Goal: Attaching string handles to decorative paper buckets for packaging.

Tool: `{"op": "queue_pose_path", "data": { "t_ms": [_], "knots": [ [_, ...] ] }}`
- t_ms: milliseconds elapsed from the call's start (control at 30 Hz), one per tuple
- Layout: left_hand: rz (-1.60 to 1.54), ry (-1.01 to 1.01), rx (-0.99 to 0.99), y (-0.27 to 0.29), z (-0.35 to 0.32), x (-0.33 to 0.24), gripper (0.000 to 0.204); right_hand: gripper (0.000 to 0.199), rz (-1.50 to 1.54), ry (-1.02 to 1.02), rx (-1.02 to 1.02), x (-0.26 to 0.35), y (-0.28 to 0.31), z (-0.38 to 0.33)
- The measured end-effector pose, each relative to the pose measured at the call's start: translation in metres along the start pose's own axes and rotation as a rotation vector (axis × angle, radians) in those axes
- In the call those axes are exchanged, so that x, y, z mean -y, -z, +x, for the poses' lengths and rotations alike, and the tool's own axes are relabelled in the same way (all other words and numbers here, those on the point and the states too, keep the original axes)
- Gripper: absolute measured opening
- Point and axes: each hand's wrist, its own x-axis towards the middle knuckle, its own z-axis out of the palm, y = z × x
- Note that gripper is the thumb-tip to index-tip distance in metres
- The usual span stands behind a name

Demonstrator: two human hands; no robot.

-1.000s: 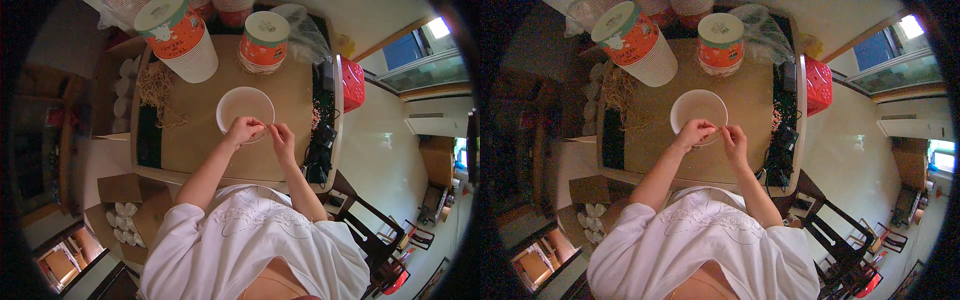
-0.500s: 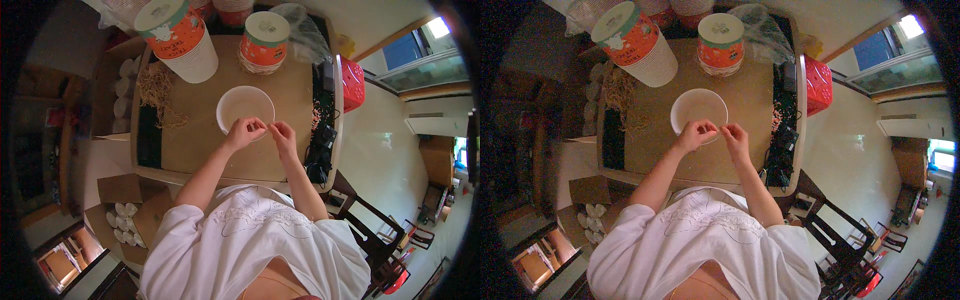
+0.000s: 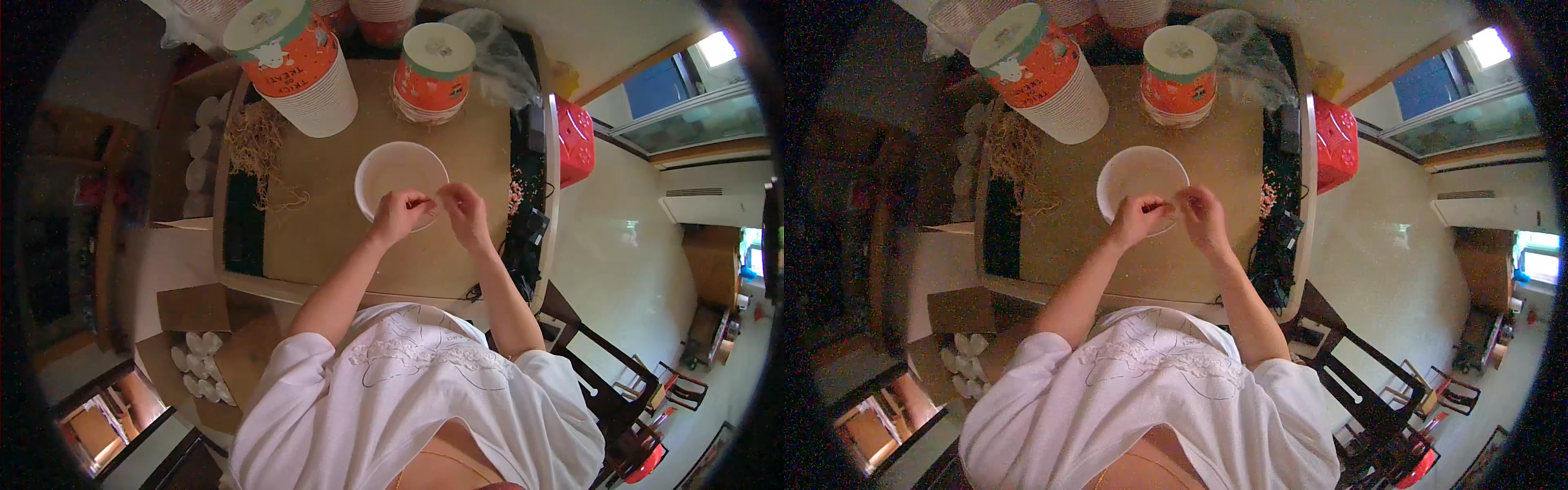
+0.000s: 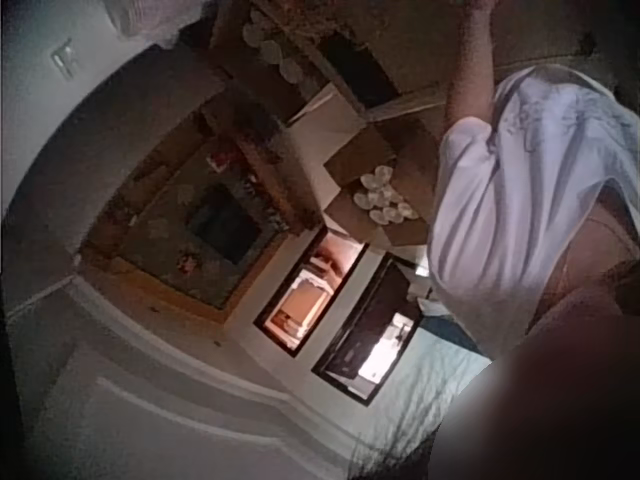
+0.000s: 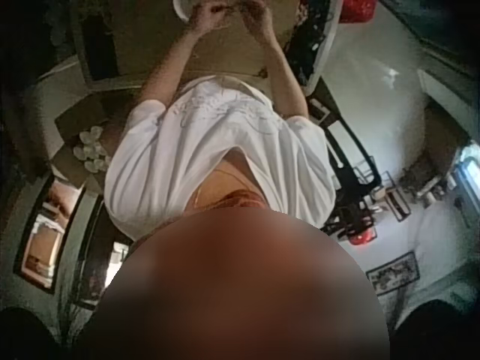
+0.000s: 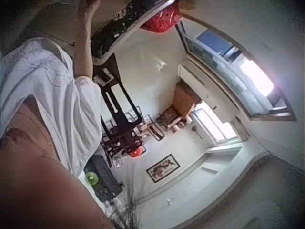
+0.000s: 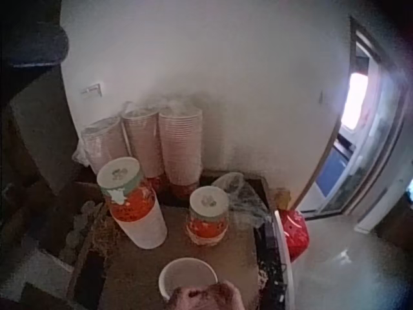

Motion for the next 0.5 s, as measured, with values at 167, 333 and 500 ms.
{"op": "queue_pose_path", "data": {
  "t_ms": [167, 333, 500],
  "knots": [
    [0.052, -0.04, 0.018, 0.004, 0.002, 0.009, 0.016, 0.027, -0.156, 0.313, 0.042, 0.041, 0.009, 0.003],
    [0.111, 0.032, 0.118, 0.007, 0.005, -0.006, 0.02, 0.021, -0.59, 0.578, 0.397, 0.042, 0.028, 0.017],
    [0.047, 0.062, 0.102, 0.005, 0.004, -0.008, 0.021, 0.01, -0.612, 0.587, 0.434, 0.044, 0.035, 0.022]
  ]
}}
